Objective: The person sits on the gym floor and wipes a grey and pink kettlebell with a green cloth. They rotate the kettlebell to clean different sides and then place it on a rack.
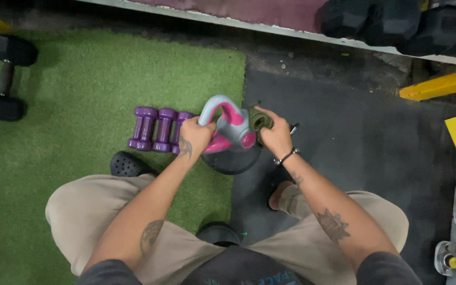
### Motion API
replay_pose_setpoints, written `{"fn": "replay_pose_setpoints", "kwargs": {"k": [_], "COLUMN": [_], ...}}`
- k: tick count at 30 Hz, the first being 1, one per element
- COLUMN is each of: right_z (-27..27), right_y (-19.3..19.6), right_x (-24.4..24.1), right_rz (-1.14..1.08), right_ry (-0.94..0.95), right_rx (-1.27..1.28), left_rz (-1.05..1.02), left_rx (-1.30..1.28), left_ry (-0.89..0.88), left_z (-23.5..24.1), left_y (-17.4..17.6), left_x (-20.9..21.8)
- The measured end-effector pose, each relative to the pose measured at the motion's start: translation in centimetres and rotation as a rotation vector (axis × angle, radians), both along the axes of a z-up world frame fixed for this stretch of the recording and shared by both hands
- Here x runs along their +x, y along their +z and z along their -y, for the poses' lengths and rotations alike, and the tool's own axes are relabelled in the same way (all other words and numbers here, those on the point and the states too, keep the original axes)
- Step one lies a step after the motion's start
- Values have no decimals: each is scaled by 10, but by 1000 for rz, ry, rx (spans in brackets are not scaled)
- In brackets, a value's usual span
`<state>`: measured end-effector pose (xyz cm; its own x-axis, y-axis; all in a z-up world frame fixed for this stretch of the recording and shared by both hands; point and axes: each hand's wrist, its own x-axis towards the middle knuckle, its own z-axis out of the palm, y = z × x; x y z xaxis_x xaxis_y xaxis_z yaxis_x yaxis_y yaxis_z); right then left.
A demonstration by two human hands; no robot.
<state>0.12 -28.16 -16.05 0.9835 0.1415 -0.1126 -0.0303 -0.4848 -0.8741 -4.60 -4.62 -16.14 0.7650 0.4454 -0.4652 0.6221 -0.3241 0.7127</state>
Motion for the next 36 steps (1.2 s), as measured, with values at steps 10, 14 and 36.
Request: {"fn": "replay_pose_setpoints", "kwargs": {"k": [10,14,36], "right_z": [-10,2,-24], "right_y": [21,17,56], "right_x": [-43,-31,-79], "right_rz": [446,154,464], "right_ry": [134,81,520], "right_rx": [-167,-17,-55], "left_rz": [78,259,-21], "left_rx": [165,269,-503], "left_ry": [-271,-553,374], "left_z": [5,-7,-15], "left_y": [38,26,1], "left_x": [-1,0,-5]}}
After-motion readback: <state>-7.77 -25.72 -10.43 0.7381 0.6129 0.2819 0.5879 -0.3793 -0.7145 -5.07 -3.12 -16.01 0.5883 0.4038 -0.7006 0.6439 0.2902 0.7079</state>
